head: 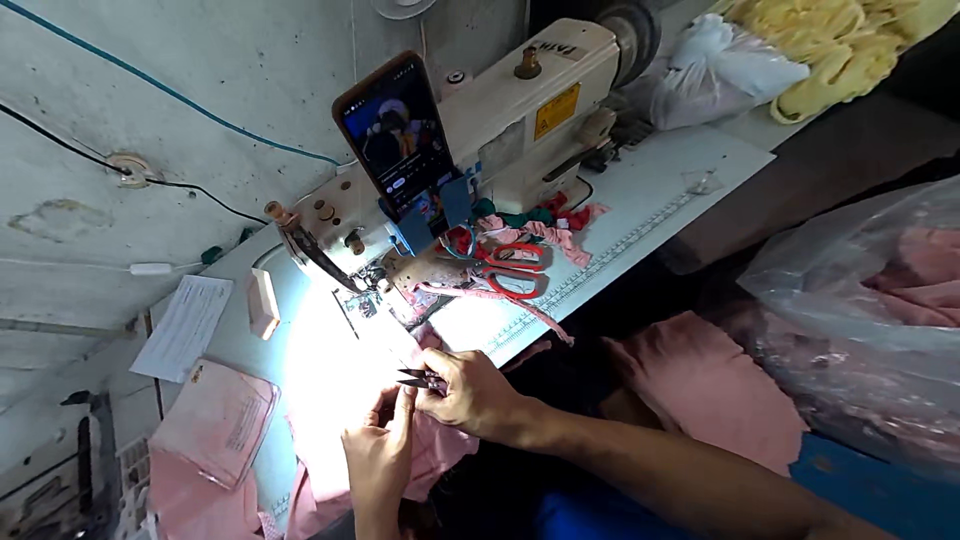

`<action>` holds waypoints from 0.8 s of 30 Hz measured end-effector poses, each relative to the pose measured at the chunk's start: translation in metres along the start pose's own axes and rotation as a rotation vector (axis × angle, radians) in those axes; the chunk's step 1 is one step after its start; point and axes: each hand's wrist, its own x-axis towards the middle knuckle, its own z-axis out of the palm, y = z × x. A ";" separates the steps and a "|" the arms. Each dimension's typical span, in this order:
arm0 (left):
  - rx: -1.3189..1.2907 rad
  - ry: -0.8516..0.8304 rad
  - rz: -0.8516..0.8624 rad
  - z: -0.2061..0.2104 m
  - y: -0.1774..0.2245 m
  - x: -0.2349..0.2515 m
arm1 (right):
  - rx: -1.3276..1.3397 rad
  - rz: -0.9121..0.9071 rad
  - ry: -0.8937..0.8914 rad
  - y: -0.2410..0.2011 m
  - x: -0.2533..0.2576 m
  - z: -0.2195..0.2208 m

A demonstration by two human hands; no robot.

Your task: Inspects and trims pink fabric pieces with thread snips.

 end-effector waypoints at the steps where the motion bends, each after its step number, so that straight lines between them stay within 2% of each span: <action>1: 0.098 0.014 0.025 0.001 0.003 -0.002 | 0.022 0.012 0.036 0.001 -0.001 0.001; 3: 0.229 0.045 0.082 0.002 0.009 -0.003 | 0.122 0.092 0.095 0.002 0.000 0.003; 6: 0.152 0.063 0.091 0.006 0.011 0.003 | 0.186 0.188 0.046 0.000 0.003 -0.002; 10: 0.082 -0.003 0.068 0.002 0.011 0.000 | 0.021 -0.014 -0.012 0.006 -0.001 -0.012; 12: 0.058 -0.010 0.063 0.002 0.012 -0.002 | 0.026 -0.092 0.009 0.010 0.000 -0.014; 17: -0.007 -0.016 0.071 0.003 0.011 -0.002 | 0.484 0.272 -0.047 0.003 -0.001 -0.011; 19: -0.002 -0.011 0.046 0.003 0.009 -0.001 | 0.522 0.298 -0.078 0.005 -0.001 -0.011; 24: -0.053 0.041 -0.014 0.006 0.009 0.000 | 0.330 0.203 -0.053 -0.008 -0.012 -0.023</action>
